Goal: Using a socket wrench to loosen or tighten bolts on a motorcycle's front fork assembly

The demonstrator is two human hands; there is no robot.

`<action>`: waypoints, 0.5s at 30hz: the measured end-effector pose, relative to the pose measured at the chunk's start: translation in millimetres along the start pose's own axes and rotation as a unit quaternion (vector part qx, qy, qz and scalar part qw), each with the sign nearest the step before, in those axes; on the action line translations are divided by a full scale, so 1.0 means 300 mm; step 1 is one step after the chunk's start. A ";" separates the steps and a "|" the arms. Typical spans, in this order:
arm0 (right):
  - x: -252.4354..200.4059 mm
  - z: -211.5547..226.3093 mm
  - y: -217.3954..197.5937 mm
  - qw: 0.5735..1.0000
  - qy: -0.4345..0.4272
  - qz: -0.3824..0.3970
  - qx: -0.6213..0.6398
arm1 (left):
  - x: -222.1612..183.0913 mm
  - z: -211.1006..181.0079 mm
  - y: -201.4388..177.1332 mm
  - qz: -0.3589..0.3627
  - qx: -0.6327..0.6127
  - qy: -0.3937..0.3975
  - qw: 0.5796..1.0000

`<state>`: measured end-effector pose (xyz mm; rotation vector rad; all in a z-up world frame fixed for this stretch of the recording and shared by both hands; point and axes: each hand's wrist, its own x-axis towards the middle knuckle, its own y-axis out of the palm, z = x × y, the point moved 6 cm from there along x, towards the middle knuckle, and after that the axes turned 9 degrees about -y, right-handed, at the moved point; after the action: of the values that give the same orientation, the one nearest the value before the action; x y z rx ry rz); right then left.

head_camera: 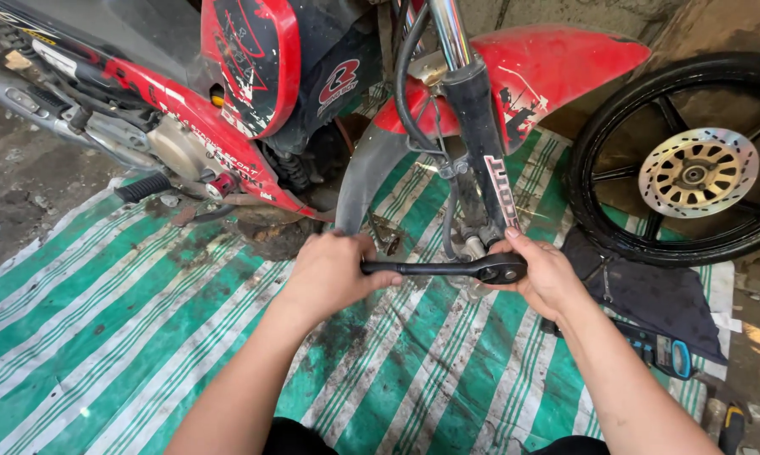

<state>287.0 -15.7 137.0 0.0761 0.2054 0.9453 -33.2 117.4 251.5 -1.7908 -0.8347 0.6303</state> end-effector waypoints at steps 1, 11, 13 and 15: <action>-0.003 0.009 0.006 1.000 -0.001 0.000 -0.002 | 0.008 -0.005 -0.007 -0.001 -0.002 0.000 1.000; -0.037 0.024 0.037 0.998 -0.028 0.019 -0.056 | 0.132 -0.086 0.731 0.283 -0.026 0.139 0.949; -0.044 0.039 0.043 0.997 -0.034 0.017 -0.067 | 0.116 -0.191 0.856 0.287 -0.071 0.155 0.942; -0.024 0.036 0.026 0.994 -0.076 0.039 -0.075 | 0.082 -0.303 0.895 0.253 -0.207 0.125 0.937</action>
<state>278.9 -16.6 149.8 0.0180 -0.0093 1.0246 116.2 19.4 30.1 -2.4465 -0.3374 0.5556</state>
